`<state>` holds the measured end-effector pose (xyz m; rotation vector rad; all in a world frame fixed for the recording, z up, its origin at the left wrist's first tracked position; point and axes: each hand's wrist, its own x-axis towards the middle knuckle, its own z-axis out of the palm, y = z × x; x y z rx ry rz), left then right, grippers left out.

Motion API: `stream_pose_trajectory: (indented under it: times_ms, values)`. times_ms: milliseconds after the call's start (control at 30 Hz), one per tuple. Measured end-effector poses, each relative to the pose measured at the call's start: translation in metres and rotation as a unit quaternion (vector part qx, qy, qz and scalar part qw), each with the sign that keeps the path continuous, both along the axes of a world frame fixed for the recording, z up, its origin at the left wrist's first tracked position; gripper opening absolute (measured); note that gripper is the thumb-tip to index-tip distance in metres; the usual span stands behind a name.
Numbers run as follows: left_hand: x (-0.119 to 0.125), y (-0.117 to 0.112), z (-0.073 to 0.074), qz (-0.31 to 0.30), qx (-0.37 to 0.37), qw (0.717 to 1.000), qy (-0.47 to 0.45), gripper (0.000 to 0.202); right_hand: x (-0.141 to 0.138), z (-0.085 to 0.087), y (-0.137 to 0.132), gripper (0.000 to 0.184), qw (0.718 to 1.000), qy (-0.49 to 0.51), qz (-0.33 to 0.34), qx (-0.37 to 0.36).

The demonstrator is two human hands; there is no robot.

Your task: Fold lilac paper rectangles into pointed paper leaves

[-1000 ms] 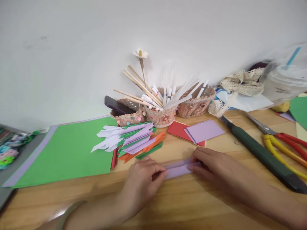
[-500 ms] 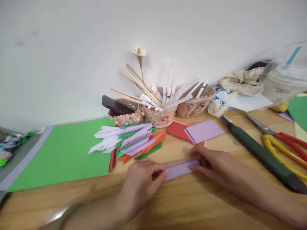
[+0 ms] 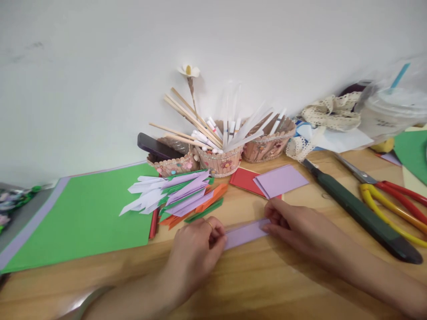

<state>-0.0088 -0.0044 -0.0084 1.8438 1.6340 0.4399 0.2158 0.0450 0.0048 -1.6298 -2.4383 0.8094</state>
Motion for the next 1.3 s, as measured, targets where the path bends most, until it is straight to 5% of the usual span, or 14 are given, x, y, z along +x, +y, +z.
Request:
stream_pose_trajectory:
  times_ms: [733, 1300]
  values:
    - [-0.0029, -0.0035, 0.0004, -0.013, 0.005, 1.0, 0.008, 0.014, 0.0002, 0.0016, -0.0006, 0.018, 0.999, -0.029, 0.033, 0.009]
    - [0.0025, 0.0025, 0.0066, -0.001, -0.012, 0.999, 0.042, 0.008, -0.0041, -0.0015, -0.0067, 0.02, 0.984, -0.128, 0.066, 0.107]
